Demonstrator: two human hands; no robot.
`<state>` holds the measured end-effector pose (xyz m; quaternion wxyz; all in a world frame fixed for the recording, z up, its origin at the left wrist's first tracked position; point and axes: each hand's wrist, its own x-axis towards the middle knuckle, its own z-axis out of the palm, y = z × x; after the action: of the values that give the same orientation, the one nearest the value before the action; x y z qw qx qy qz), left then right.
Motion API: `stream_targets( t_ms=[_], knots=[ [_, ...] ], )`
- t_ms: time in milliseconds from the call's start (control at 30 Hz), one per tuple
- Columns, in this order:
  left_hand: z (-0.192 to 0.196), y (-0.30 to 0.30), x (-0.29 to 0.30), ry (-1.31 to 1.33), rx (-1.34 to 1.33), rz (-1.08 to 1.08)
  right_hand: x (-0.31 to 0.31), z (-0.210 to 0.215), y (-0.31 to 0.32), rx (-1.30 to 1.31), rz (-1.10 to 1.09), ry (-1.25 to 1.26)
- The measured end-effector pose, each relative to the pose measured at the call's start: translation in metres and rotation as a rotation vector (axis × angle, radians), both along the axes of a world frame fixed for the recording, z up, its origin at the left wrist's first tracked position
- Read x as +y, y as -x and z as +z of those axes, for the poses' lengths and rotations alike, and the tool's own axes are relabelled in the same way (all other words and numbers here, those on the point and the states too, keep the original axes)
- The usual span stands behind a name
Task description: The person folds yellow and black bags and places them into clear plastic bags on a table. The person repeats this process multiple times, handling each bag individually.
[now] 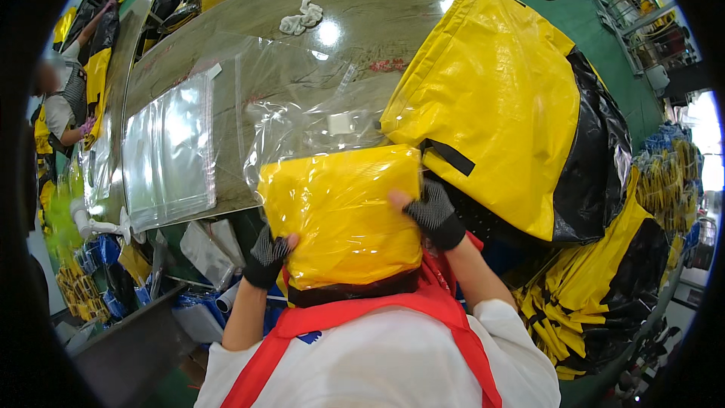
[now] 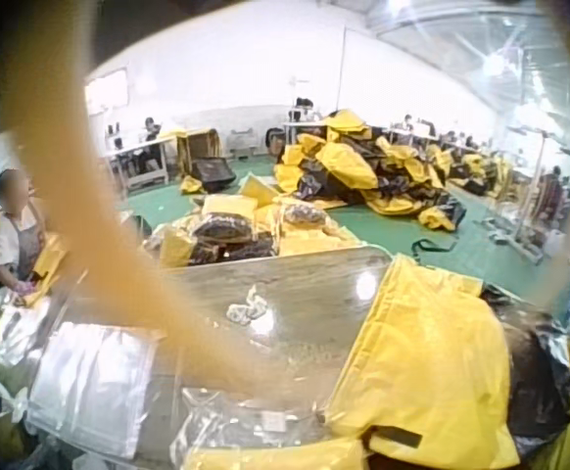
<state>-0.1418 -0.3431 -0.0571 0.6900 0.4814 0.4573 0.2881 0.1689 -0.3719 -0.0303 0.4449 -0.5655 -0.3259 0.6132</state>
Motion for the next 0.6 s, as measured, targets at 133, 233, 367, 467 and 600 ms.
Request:
stream_targets(
  t_ms=[133,233,367,467,600],
  knots=[
    [0.007,0.011,0.026,0.31,-0.145,0.142,-0.03,-0.008,0.013,-0.094,0.368,0.007],
    [0.012,-0.003,0.018,0.249,-0.015,0.077,-0.004,-0.004,-0.008,0.122,0.269,0.061],
    [0.013,0.009,0.013,0.105,-0.14,-0.034,-0.004,0.001,0.005,-0.048,0.121,0.103],
    [0.02,0.007,0.038,0.365,-0.487,0.202,-0.014,0.006,0.013,-0.089,0.354,-0.021],
    [0.014,-0.014,0.004,0.233,-0.162,0.033,0.017,0.017,-0.001,0.215,0.012,0.023]
  ],
)
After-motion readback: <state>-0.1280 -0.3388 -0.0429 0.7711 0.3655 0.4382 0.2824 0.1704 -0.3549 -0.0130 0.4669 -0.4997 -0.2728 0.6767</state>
